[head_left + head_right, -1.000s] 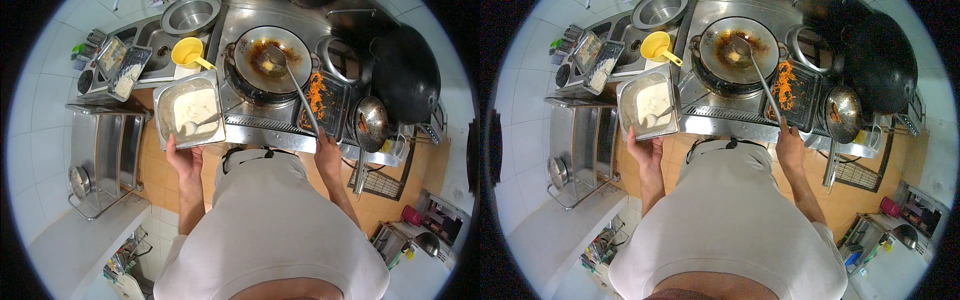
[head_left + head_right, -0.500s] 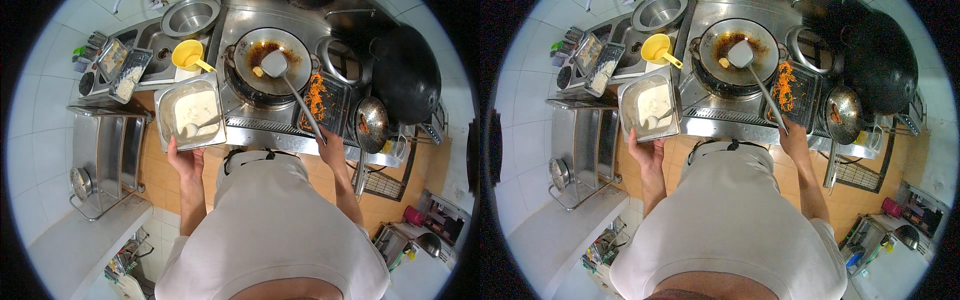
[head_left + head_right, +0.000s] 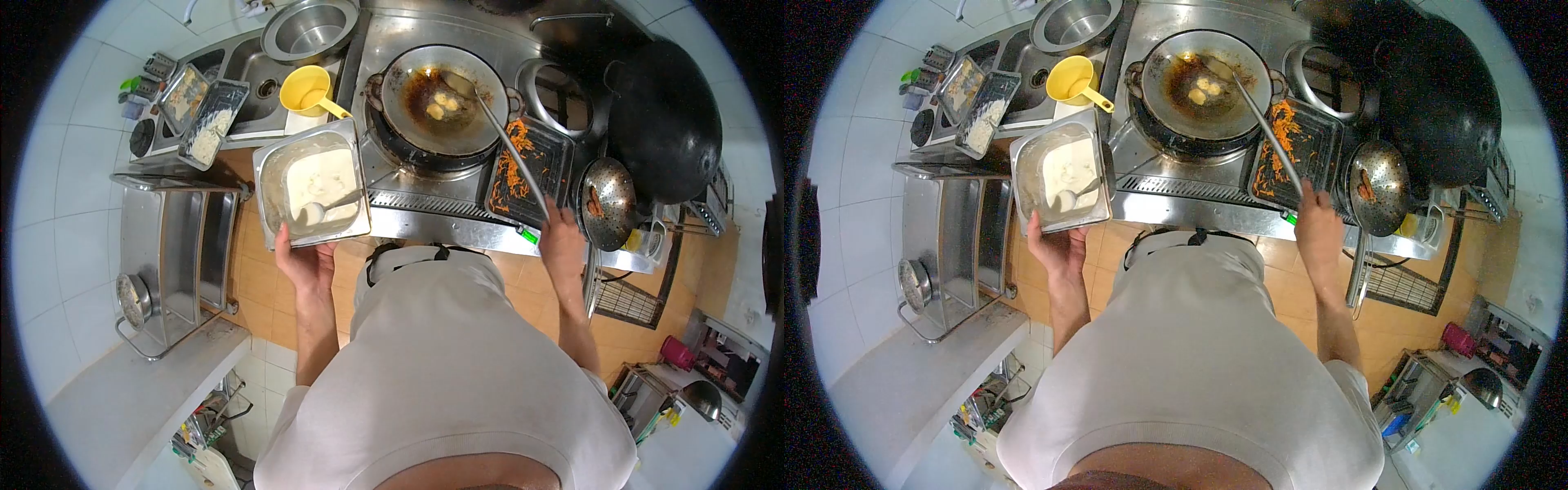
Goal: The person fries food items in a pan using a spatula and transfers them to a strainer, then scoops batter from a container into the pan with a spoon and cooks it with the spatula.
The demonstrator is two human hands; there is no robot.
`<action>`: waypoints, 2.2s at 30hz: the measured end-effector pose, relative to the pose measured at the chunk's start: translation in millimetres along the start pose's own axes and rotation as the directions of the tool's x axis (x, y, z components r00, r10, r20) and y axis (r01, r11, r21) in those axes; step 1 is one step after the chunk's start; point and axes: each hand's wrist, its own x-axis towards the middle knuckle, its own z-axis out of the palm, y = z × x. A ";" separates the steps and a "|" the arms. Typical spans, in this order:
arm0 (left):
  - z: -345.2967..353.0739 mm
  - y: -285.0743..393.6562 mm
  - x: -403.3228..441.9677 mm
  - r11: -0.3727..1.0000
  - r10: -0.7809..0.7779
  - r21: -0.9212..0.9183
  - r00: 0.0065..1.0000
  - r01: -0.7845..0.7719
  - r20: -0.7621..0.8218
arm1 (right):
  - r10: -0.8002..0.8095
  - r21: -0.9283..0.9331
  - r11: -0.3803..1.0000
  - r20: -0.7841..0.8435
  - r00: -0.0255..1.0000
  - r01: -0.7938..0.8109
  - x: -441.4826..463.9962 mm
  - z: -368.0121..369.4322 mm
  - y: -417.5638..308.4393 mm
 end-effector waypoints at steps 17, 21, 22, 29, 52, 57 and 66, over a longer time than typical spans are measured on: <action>8.1 -3.1 -6.4 1.000 0.030 -0.009 0.999 -0.030 -0.044 | -0.291 -0.464 0.846 0.006 0.957 0.261 98.5 -79.8 54.9; 6.0 -4.5 -10.0 0.999 0.040 -0.014 0.997 -0.041 -0.064 | -0.318 -0.486 0.826 0.019 0.948 0.286 112.7 -77.0 53.0; 6.6 -4.3 -11.1 0.999 0.046 -0.017 0.997 -0.047 -0.069 | -0.323 -0.487 0.822 0.029 0.946 0.296 115.7 -77.4 52.2; 9.1 -6.1 -17.7 0.996 0.089 -0.024 0.993 -0.091 -0.078 | -0.366 -0.504 0.798 0.031 0.930 0.331 131.7 -82.7 54.1; 10.5 -6.2 -25.0 0.996 0.073 -0.044 0.992 -0.078 -0.102 | -0.410 -0.486 0.784 0.063 0.910 0.387 132.8 -71.8 6.5; 1.4 -6.8 -21.9 0.997 0.070 -0.041 0.995 -0.073 -0.065 | -0.315 -0.454 0.822 0.143 0.938 0.345 130.2 -111.3 13.2; -3.7 -5.2 -18.9 0.997 0.067 -0.029 0.997 -0.068 -0.036 | -0.295 -0.453 0.850 0.013 0.955 0.269 114.4 -116.8 28.9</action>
